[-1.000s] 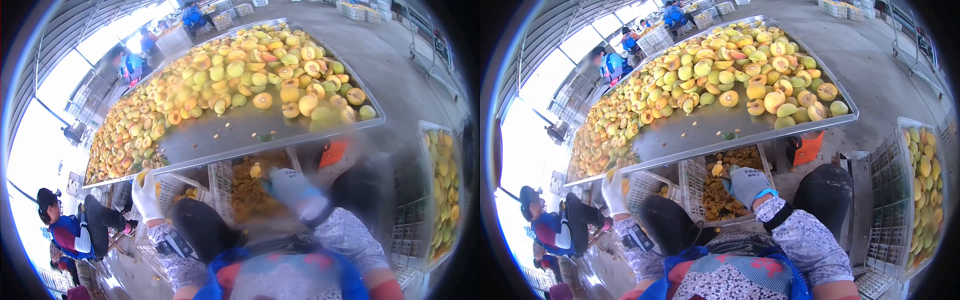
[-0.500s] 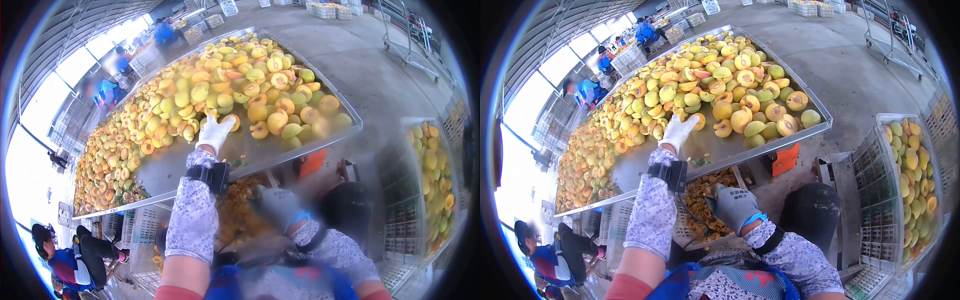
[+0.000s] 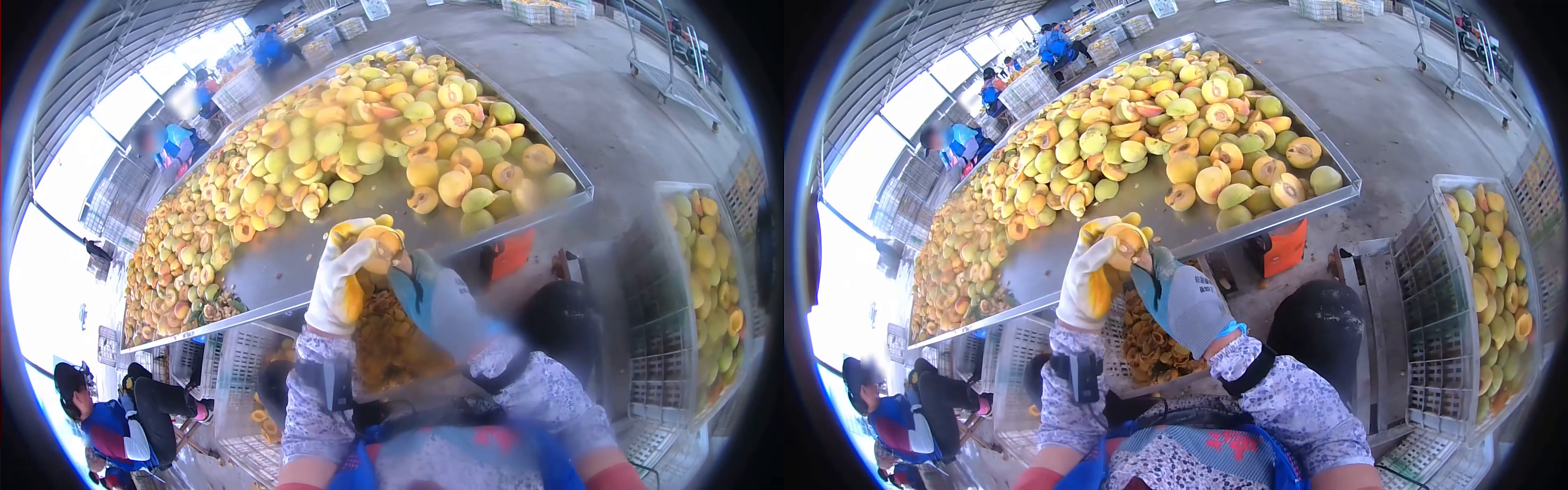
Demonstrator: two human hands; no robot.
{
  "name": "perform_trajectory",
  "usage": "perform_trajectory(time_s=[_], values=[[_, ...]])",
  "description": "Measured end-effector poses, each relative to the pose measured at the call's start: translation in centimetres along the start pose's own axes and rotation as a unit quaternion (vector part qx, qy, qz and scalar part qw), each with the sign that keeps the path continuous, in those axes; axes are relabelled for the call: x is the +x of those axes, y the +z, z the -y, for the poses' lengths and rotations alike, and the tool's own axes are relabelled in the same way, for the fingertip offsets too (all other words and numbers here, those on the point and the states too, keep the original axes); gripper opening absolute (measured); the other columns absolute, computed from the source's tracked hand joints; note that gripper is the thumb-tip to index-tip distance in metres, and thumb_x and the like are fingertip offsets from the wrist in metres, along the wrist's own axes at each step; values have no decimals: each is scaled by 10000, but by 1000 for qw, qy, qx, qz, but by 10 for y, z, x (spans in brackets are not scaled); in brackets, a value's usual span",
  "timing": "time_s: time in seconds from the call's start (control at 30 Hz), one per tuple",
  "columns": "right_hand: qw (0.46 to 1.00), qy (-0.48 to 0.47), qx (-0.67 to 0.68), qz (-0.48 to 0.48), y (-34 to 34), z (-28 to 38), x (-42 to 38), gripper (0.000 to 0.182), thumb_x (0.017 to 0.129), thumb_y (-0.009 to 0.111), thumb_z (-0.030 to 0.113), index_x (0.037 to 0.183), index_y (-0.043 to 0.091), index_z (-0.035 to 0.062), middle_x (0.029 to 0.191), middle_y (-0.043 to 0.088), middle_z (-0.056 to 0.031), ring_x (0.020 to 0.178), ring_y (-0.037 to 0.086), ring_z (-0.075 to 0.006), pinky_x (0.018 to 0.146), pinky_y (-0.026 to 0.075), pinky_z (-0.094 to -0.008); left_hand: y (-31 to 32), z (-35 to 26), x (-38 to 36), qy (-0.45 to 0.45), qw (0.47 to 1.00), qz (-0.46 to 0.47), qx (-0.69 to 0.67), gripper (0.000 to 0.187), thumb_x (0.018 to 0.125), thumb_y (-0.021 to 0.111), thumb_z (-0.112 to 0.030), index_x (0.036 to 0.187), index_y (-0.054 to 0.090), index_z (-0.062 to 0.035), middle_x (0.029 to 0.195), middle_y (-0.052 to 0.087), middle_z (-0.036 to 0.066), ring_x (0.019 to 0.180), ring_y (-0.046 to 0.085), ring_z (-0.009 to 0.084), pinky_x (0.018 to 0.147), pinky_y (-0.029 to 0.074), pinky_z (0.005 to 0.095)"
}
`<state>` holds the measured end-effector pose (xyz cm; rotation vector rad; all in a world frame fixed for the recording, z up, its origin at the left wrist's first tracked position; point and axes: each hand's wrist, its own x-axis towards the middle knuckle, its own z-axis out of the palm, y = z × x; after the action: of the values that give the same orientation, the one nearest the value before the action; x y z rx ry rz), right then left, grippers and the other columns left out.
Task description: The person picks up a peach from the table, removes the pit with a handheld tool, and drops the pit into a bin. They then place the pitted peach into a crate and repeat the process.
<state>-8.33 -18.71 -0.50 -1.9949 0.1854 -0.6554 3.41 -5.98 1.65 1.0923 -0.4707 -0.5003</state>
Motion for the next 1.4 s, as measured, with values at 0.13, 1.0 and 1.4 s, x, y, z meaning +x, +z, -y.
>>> perform_trajectory(time_s=[0.13, 1.0, 1.4], values=[[998, -40, -34, 24, 8, 0, -2, 266, 1029, 577, 294, 1083, 645, 43, 760, 662, -225, 684, 645, -443, 587, 510, -512, -12, 6, -26, 242, 878, 12, 412, 338, 958, 655, -173, 1235, 544, -12, 1314, 604, 230, 1196, 637, 366, 1041, 512, 470], [976, -47, -13, 213, 22, -2, -20, 421, 1030, 526, 473, 1108, 647, 77, 832, 691, -229, 746, 659, -452, 647, 510, -552, 21, -17, -55, 9, 975, -220, 32, 431, 1044, 543, -422, 1089, 620, 0, 1054, 702, 185, 908, 698, 305, 795, 589, 427], [968, 2, 44, 246, 19, 16, -28, 320, 1042, 563, 365, 1016, 647, 57, 845, 683, -226, 806, 659, -457, 710, 506, -493, 30, -17, -64, 26, 967, -249, 49, 410, 1030, 578, -396, 977, 663, 1, 949, 718, 166, 802, 699, 258, 701, 592, 375]])
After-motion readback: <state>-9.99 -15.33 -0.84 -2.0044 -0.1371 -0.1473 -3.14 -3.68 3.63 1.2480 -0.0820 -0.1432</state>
